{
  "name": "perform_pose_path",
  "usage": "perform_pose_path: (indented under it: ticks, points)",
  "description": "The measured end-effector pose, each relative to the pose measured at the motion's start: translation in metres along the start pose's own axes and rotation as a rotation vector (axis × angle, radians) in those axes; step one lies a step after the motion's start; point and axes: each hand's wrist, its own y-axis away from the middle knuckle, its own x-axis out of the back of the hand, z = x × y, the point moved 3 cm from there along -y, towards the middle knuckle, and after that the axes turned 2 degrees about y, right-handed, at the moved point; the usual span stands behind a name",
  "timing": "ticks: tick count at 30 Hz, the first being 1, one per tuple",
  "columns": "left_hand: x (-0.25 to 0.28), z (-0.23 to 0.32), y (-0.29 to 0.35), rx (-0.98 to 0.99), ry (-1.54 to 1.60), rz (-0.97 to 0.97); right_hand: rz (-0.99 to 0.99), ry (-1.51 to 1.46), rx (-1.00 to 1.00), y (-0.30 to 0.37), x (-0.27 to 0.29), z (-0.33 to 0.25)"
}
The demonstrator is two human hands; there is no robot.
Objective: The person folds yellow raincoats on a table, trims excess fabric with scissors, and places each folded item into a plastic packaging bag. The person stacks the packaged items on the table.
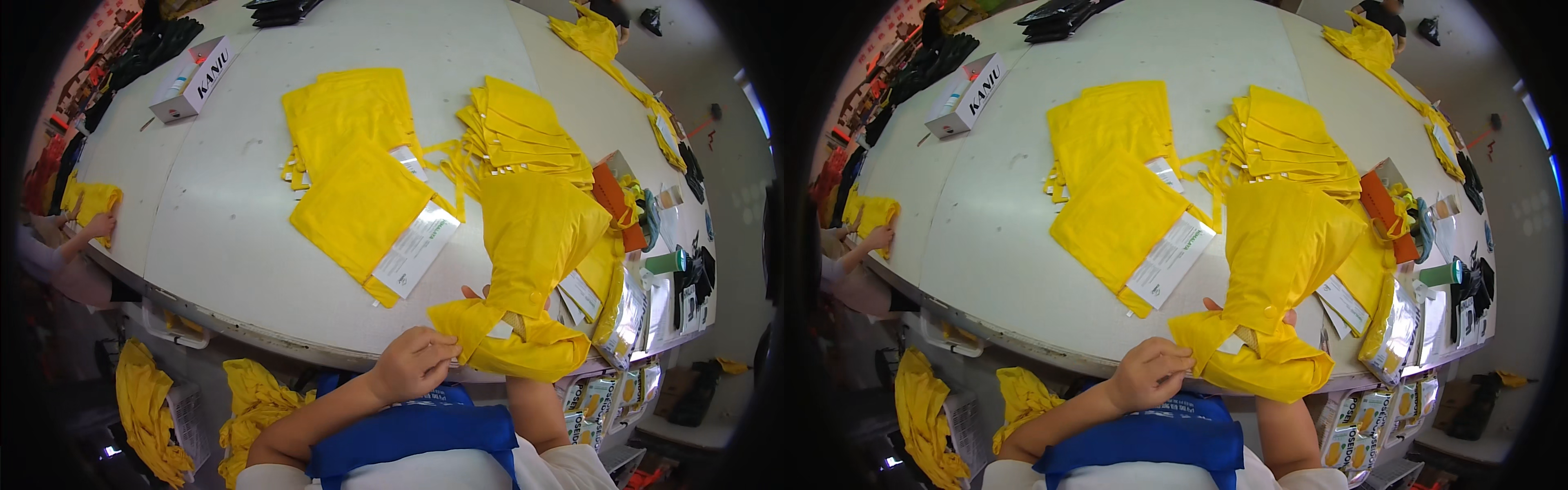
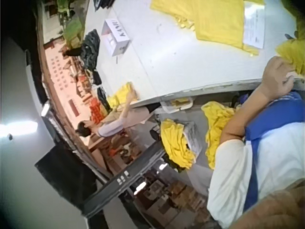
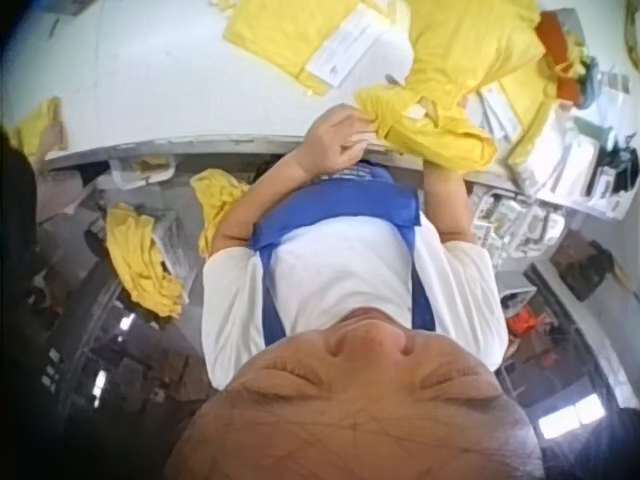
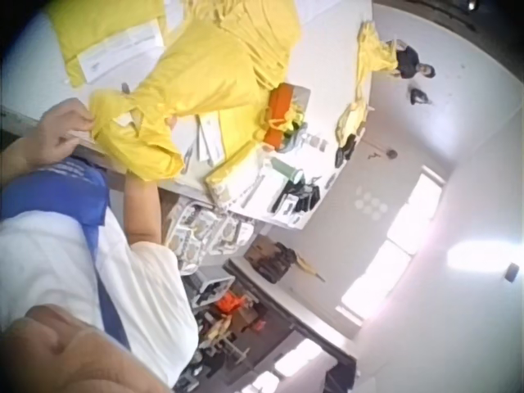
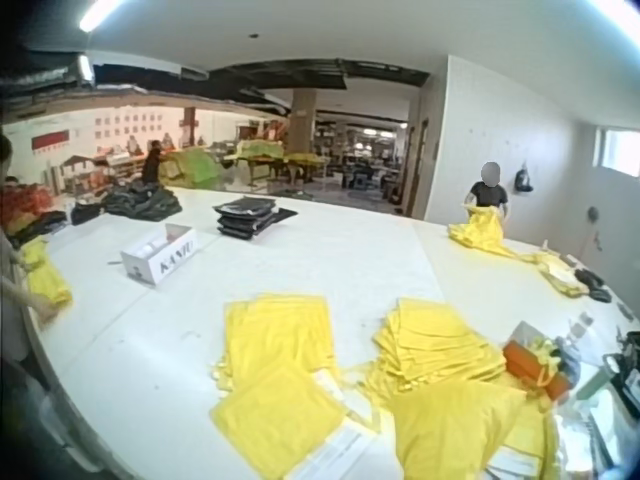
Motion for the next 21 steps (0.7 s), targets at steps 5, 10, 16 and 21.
perform_pose_path:
  ticks: [5, 10, 16, 21]
  points:
    - [0.024, -0.003, -0.023, 0.201, 0.134, -0.118, 0.028, -0.018, -0.079, -0.001, 0.050, -0.005]
    - [0.018, 0.003, -0.044, 0.391, 0.149, -0.111, 0.051, 0.088, 0.021, -0.007, 0.046, 0.000]
    - [0.008, 0.010, -0.037, 0.322, 0.122, -0.079, 0.041, 0.119, 0.049, -0.003, 0.018, -0.002]
    - [0.006, 0.010, -0.039, 0.436, 0.195, -0.074, -0.013, 0.073, 0.004, 0.001, 0.018, -0.001]
